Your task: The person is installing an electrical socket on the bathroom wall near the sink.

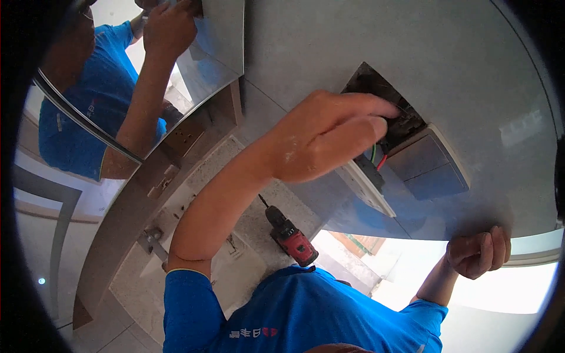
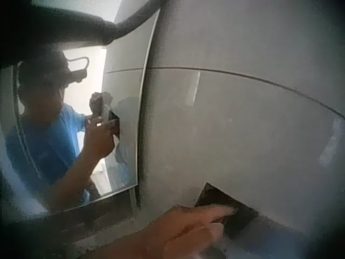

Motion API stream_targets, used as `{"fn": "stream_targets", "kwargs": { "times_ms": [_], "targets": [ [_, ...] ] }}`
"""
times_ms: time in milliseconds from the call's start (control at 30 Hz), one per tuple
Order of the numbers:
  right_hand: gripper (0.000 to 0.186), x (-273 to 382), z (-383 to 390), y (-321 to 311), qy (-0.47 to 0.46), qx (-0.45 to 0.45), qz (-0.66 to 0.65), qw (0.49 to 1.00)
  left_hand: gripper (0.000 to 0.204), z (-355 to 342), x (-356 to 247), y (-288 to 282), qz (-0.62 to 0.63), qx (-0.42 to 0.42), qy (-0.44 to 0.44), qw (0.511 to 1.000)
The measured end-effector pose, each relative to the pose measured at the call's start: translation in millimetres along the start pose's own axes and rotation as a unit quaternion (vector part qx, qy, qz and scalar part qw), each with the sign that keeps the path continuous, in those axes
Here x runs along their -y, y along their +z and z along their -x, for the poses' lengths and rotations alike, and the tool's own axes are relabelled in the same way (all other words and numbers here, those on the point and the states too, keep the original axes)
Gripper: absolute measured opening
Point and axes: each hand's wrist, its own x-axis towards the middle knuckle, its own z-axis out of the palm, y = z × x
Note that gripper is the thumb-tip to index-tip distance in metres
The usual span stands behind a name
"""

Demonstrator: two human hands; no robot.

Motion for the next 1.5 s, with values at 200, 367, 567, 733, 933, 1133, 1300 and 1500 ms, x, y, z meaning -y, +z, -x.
{"fn": "stream_targets", "kwargs": {
  "times_ms": [200, 367, 567, 733, 933, 1133, 1300, 1500],
  "targets": [
    [0.023, 0.0, -3.1, -0.7, -0.003, 0.021, 0.017, 1.000, 0.060, -11.1, 24.2, 8.6, -0.068, -0.071, 0.152, 0.983],
    [0.025, 3.2, -12.3, -2.1, -0.005, 0.024, 0.024, 0.999, 0.072, -8.6, 13.9, 3.1, -0.054, -0.089, 0.117, 0.988],
    [0.027, 3.6, -12.2, -1.2, 0.006, 0.017, 0.002, 1.000, 0.070, -9.1, 6.5, 1.3, 0.002, -0.075, 0.070, 0.995],
    [0.027, -1.6, -9.3, 0.9, -0.004, 0.014, -0.029, 0.999, 0.067, -12.8, 3.7, -1.7, 0.024, -0.061, 0.095, 0.993],
    [0.022, -2.3, -9.6, -0.8, 0.009, 0.005, -0.005, 1.000, 0.061, -15.9, 8.3, 1.1, 0.049, -0.054, 0.133, 0.988],
    [0.019, 4.7, -16.1, -5.5, 0.022, 0.038, 0.049, 0.998, 0.059, -22.8, 10.5, -0.9, 0.003, 0.009, 0.163, 0.987],
    [0.020, 0.7, -17.1, -6.2, 0.017, 0.054, 0.036, 0.998, 0.064, -16.0, 9.2, 2.0, -0.076, -0.098, 0.141, 0.982],
    [0.020, 3.5, -18.8, -9.3, 0.028, 0.062, 0.050, 0.996, 0.076, 1.7, 7.6, -4.2, -0.033, -0.107, 0.081, 0.990]
  ]
}}
